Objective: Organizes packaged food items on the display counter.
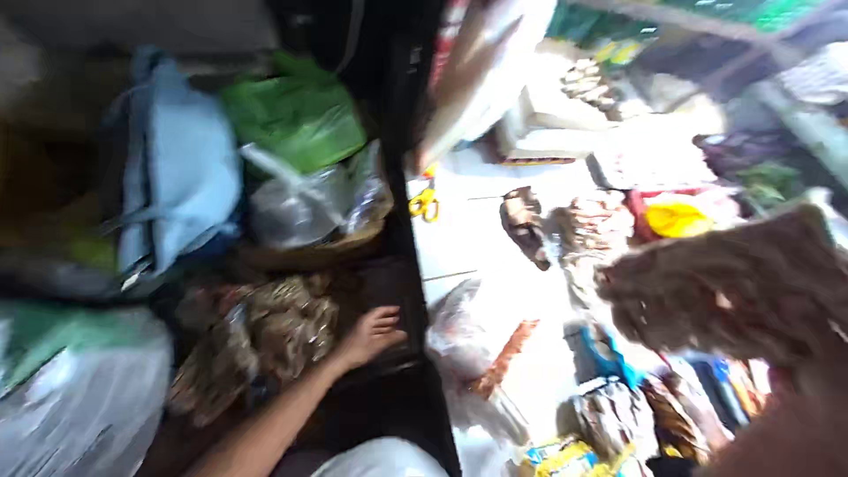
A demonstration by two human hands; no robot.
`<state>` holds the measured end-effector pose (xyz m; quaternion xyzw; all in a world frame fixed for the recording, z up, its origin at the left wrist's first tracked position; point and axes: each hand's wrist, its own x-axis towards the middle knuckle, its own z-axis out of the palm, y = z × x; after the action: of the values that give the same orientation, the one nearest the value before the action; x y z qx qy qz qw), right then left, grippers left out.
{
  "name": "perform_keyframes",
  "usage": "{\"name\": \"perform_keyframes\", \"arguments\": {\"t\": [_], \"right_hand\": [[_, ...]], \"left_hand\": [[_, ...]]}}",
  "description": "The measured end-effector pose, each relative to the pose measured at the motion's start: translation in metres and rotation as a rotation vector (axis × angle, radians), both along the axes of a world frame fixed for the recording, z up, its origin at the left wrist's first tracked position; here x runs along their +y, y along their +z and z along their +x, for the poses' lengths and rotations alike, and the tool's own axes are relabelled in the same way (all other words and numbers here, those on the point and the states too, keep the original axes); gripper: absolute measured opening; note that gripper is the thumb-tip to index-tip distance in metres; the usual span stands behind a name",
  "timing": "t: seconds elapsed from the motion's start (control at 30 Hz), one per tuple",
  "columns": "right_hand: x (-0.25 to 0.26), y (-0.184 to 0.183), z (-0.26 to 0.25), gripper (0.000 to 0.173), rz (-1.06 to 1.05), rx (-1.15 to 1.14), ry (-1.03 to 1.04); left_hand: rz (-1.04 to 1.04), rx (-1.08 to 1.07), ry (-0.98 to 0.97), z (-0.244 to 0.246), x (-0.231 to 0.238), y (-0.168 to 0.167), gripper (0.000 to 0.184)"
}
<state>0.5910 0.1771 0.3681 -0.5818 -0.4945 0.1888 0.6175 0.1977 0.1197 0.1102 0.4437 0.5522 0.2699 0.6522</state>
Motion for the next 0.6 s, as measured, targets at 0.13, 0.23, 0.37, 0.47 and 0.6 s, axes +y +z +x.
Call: {"name": "perform_keyframes", "arguments": {"t": [0.13, 0.23, 0.37, 0.47, 0.6], "right_hand": [[0.084, -0.048, 0.104, 0.057, -0.039, -0.064, -0.058], [0.133, -0.090, 0.159, 0.051, -0.170, -0.010, -0.064], [0.166, -0.156, 0.203, 0.063, -0.595, -0.265, -0.235], [0.174, -0.213, 0.203, 0.076, -1.015, -0.658, -0.086], [0.172, -0.234, 0.185, 0.083, -1.183, -0.803, -0.073]], "left_hand": [[-0.098, 0.459, 0.043, -0.058, 0.054, -0.111, 0.044], [-0.123, 0.710, -0.094, -0.089, 0.097, -0.159, 0.054], [-0.309, 1.031, -0.360, -0.096, 0.137, -0.192, 0.067], [-0.367, 1.203, -0.461, -0.088, 0.137, -0.219, 0.072], [-0.205, 1.265, -0.323, -0.090, 0.109, -0.227, 0.076]]}}
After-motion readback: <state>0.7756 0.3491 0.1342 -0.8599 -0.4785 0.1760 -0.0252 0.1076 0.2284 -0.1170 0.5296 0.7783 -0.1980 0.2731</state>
